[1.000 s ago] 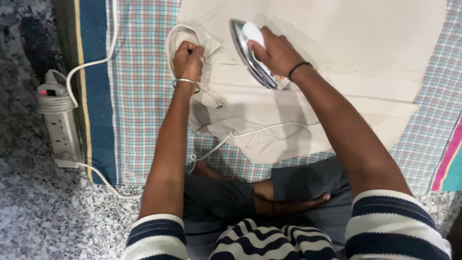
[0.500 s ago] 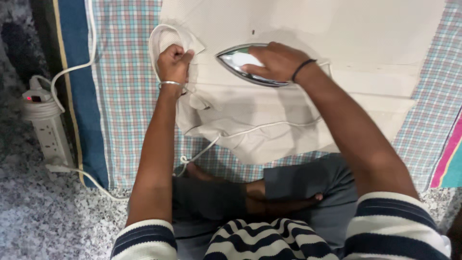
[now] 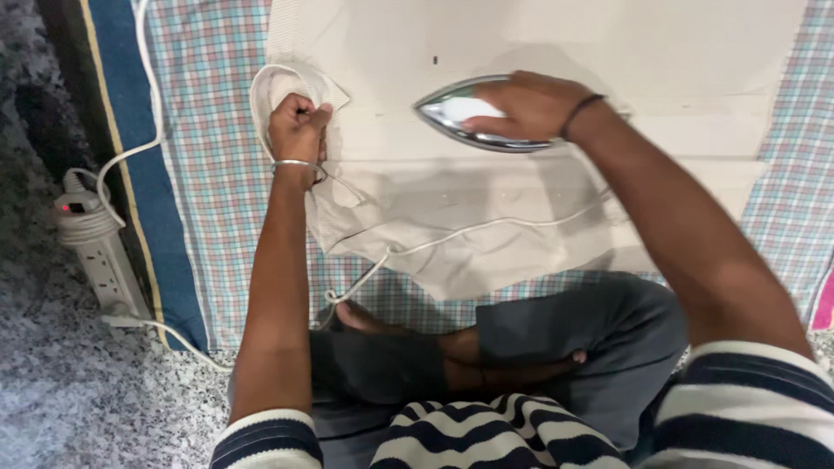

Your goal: The person smooths and folds a white shirt on a patterned bedsheet on the floor, irons the front panels and collar using an iron, and then completes the folding of the shirt.

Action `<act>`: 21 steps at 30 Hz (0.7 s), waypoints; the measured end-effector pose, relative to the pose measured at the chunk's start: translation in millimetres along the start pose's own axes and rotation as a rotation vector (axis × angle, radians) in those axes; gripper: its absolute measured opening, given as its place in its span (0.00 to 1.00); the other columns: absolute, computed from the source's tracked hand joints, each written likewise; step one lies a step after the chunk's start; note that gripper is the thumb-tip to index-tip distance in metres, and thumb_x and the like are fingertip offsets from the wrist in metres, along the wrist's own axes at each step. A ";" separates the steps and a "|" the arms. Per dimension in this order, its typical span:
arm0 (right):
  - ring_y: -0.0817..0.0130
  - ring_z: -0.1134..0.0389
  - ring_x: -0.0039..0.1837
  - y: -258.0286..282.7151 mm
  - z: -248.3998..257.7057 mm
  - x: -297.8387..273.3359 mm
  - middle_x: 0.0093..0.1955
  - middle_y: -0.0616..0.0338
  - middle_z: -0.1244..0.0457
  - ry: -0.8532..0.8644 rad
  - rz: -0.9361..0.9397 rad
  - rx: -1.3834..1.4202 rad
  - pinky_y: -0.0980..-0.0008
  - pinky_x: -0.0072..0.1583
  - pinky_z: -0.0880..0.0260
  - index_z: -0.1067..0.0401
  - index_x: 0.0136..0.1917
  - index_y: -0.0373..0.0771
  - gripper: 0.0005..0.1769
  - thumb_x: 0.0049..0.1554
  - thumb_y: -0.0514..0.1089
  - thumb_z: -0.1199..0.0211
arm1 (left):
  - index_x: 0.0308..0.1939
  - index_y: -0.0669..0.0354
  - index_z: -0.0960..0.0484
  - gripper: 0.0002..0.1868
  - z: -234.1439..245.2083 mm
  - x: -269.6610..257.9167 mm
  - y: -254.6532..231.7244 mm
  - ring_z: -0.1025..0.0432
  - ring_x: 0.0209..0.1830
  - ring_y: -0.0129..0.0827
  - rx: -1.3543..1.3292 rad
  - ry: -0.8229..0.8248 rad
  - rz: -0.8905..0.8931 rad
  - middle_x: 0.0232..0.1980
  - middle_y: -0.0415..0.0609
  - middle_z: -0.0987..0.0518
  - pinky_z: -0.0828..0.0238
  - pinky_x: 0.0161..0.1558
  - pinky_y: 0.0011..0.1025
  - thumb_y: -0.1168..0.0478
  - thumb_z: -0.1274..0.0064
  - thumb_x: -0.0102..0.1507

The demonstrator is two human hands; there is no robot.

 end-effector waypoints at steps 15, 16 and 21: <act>0.45 0.26 0.49 -99.8 13.6 -59.6 0.48 0.43 0.29 -0.005 -0.040 0.022 0.46 0.54 0.27 0.30 0.67 0.44 0.37 0.61 0.73 0.51 | 0.35 0.54 0.31 0.14 -1.7 -1.6 -2.0 0.42 0.12 0.23 -0.012 -0.012 0.051 0.21 0.39 0.31 0.50 0.13 0.27 0.67 0.38 0.65; 0.46 0.26 0.47 -110.4 12.8 -67.1 0.46 0.43 0.29 -0.033 -0.097 0.021 0.46 0.52 0.26 0.30 0.66 0.44 0.36 0.61 0.72 0.51 | 0.35 0.54 0.32 0.15 -1.8 -3.1 -2.2 0.42 0.11 0.23 -0.017 -0.021 0.064 0.20 0.40 0.32 0.51 0.12 0.27 0.66 0.38 0.65; 0.44 0.26 0.43 -114.1 19.8 -71.6 0.40 0.42 0.30 -0.227 -0.155 0.133 0.46 0.47 0.26 0.29 0.63 0.38 0.34 0.65 0.69 0.50 | 0.35 0.54 0.32 0.14 -3.4 1.3 1.5 0.42 0.12 0.23 -0.038 0.000 0.018 0.21 0.39 0.33 0.52 0.12 0.27 0.67 0.39 0.65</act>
Point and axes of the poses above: each hand's wrist, its own x-axis towards the middle knuckle, its own z-axis out of the back of the hand, y = z × x, the point moved 9 cm from there along x, towards the middle knuckle
